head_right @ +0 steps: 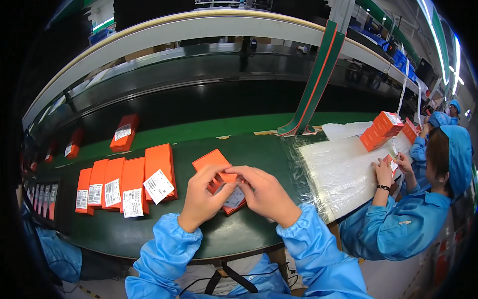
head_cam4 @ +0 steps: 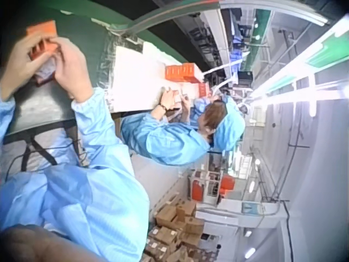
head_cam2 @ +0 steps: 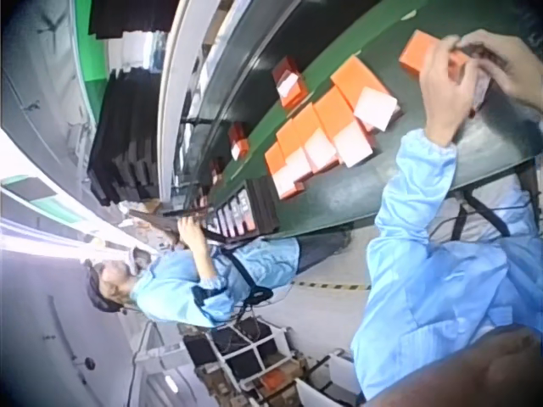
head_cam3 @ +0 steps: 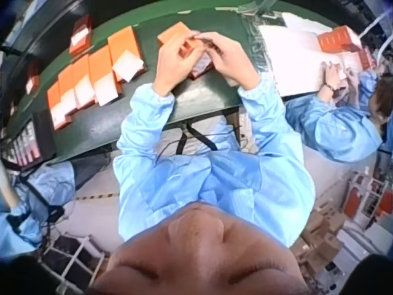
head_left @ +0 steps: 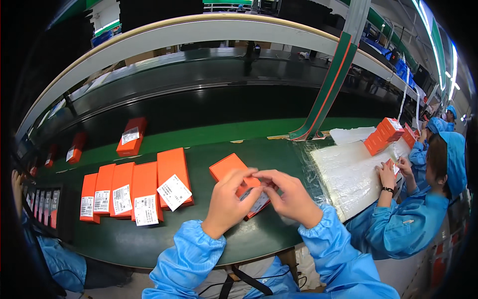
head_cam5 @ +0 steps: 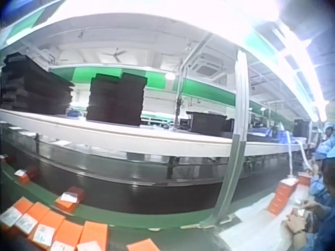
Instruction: Applying shipping or identification labels to orange product boxes on an assembly line.
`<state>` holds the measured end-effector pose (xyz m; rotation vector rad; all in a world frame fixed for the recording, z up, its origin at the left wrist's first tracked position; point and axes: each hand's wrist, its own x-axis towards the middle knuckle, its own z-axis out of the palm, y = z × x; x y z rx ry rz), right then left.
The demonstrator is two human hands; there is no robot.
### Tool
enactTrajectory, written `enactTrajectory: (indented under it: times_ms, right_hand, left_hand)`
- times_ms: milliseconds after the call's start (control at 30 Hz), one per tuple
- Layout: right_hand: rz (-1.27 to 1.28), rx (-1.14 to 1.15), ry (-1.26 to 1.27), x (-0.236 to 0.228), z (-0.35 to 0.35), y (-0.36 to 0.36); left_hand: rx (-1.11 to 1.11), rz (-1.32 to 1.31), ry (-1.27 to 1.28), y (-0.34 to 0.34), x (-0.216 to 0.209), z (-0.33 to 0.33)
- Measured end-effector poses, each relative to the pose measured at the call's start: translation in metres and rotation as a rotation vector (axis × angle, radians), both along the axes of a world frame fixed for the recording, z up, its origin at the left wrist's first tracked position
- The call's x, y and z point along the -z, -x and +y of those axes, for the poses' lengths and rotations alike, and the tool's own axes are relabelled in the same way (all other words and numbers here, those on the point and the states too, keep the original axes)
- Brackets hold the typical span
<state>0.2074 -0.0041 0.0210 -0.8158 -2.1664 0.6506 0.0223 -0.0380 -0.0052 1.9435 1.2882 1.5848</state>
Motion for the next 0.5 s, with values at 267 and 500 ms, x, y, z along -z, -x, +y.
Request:
enactTrajectory:
  times_ms: [267,500]
  right_hand:
    - [0.243,0.139,0.452,0.005,-0.014,0.017]
    - [0.038,-0.035,0.676,-0.015,-0.002,-0.012]
  left_hand:
    - [0.266,-1.033,0.6,-0.005,0.008,-0.014]
    - [0.494,-0.741,0.78,0.02,0.013,-0.008]
